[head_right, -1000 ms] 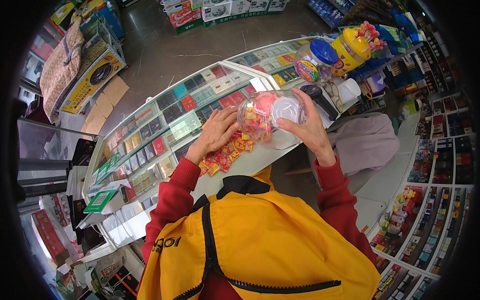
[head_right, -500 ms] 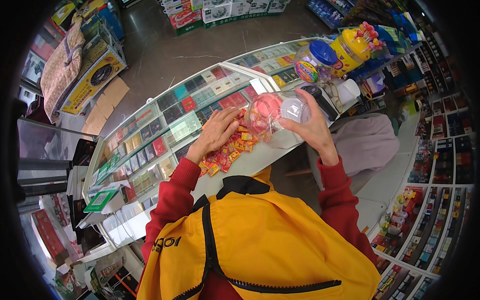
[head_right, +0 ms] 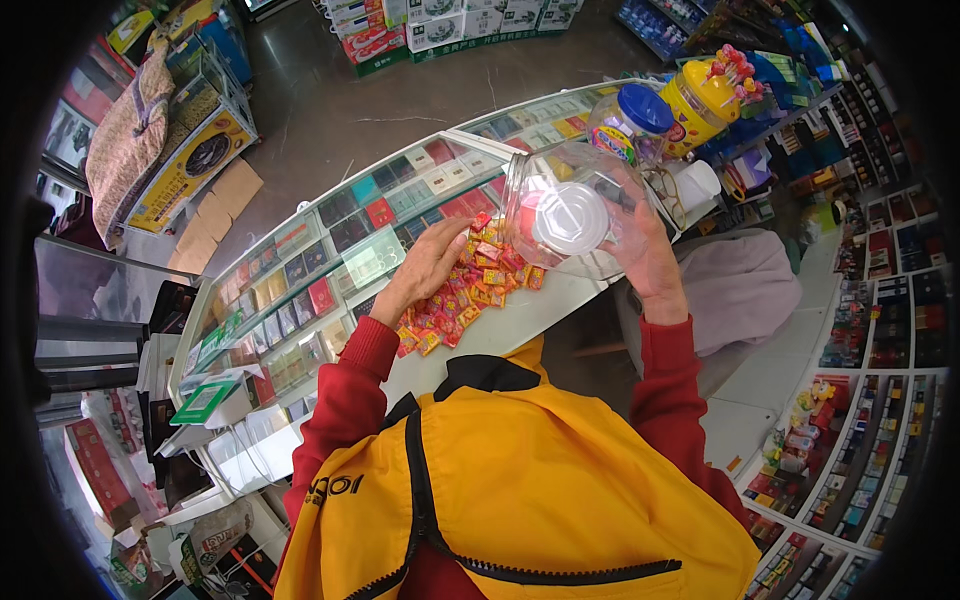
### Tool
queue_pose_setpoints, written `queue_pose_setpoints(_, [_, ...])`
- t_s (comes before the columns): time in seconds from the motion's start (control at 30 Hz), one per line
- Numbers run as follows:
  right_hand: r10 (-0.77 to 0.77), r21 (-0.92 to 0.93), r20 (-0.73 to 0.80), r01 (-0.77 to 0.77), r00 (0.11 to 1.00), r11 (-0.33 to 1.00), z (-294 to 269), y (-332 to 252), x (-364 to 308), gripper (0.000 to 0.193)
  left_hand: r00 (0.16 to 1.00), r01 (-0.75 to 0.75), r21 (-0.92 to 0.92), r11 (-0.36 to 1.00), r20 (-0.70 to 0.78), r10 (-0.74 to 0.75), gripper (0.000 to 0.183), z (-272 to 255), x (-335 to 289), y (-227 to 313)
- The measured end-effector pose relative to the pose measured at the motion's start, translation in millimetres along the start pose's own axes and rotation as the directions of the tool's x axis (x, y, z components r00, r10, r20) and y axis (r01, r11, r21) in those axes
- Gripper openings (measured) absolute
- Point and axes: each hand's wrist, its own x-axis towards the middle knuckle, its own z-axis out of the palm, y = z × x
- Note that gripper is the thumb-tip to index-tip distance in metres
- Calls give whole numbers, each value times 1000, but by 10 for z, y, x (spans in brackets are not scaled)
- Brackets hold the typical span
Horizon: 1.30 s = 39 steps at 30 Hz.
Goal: The person opens a clear plastic jar with a red lid and pours wrapped candies onto the counter. They then pick up individual candies and place them back into the jar one by one, repeating this process for the duration of the clip.
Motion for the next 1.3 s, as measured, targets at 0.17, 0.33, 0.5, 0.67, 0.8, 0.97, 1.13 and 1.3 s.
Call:
queue_pose_setpoints(0.17, [-8,266,110,-22,994,964,158,215,74,104,999,44,-115,992,1,-45,48,-73,-12,4])
queue_pose_setpoints(0.33, [-44,495,163,-43,986,868,426,407,209,105,990,139,-175,975,28,-136,51,-148,-23,25])
queue_pose_setpoints(0.5, [-47,628,295,-157,954,762,763,657,256,113,940,304,-474,826,10,-340,66,-400,-102,223])
queue_pose_setpoints(0.67, [-119,710,371,-198,921,676,1319,980,311,102,925,215,-905,366,69,-373,101,-912,-612,876])
queue_pose_setpoints(0.8, [-28,492,446,-219,895,843,1745,1044,292,92,951,217,-918,332,122,-284,125,-1127,-1048,1230])
queue_pose_setpoints(0.97, [-51,398,762,-404,646,823,2082,1107,354,108,918,40,-987,159,-26,-395,136,-1145,-1528,1426])
queue_pose_setpoints(1.13, [79,79,844,-268,530,960,2225,1249,411,107,844,-27,-966,259,-161,-511,136,-1312,-1936,1446])
queue_pose_setpoints(1.3, [192,-192,761,-68,619,979,2341,1184,336,69,750,62,-936,346,-185,-635,137,-1505,-2272,1304])
